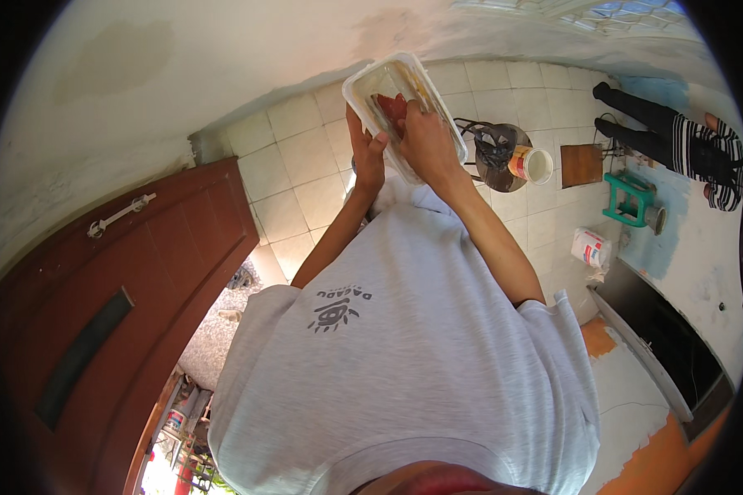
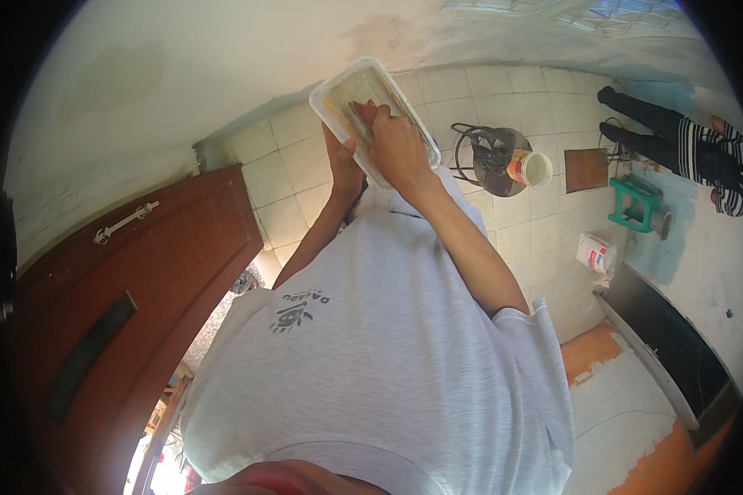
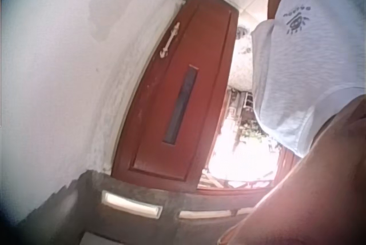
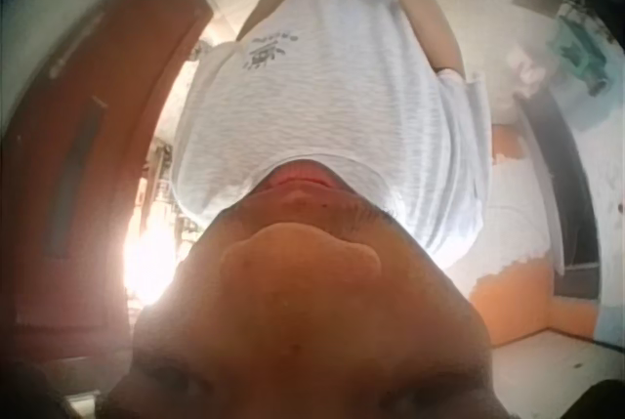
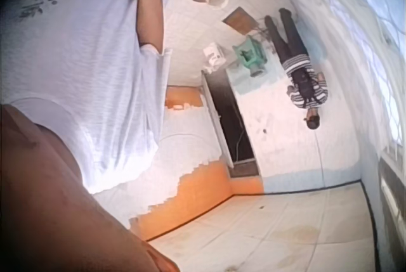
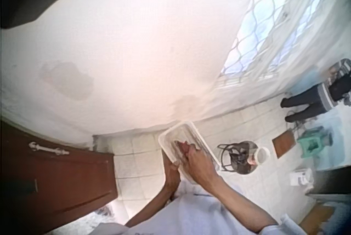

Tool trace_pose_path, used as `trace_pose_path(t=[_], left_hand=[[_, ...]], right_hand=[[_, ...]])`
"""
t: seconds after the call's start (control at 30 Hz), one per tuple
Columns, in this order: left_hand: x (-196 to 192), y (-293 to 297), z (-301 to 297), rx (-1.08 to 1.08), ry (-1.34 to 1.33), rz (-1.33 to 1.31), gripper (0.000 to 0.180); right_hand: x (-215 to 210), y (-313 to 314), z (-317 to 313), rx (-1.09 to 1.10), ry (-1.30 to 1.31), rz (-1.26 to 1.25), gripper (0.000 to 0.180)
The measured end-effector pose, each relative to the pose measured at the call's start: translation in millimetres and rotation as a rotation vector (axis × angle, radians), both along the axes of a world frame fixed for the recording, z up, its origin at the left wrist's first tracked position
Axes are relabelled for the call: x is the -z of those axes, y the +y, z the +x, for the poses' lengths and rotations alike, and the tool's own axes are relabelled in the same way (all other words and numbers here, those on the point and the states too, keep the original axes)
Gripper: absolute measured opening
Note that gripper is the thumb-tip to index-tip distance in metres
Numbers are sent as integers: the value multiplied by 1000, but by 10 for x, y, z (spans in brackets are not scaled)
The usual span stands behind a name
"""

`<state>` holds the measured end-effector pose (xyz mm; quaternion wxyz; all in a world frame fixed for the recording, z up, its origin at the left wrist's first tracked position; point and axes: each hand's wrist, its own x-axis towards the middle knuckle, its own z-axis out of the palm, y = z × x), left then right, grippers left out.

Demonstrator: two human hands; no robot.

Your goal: The person applies a white substance to a wall using a red scraper, repeatedly loading the scraper from a plastic container held in their left hand.

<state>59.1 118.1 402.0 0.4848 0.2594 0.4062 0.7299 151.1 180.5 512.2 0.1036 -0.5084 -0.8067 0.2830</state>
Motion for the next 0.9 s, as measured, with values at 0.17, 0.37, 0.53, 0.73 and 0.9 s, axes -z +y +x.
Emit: trace_pose_path(t=[0.17,0.37,0.53,0.73,0.9], left_hand=[[35,-37,-87,20,4,-1,99],[48,-42,-124,47,-16,-22,97],[161,37,-235,53,123,-75,96],[58,85,-276,32,-12,-90,97],[14,93,-286,51,-46,-88,96]], right_hand=[[111,-12,-7,-8,56,-33,24],[132,-25,3,43,139,-107,20],[27,-44,10,15,104,-65,18],[-195,-50,193,141,156,105,17],[-242,0,502,278,363,42,17]])
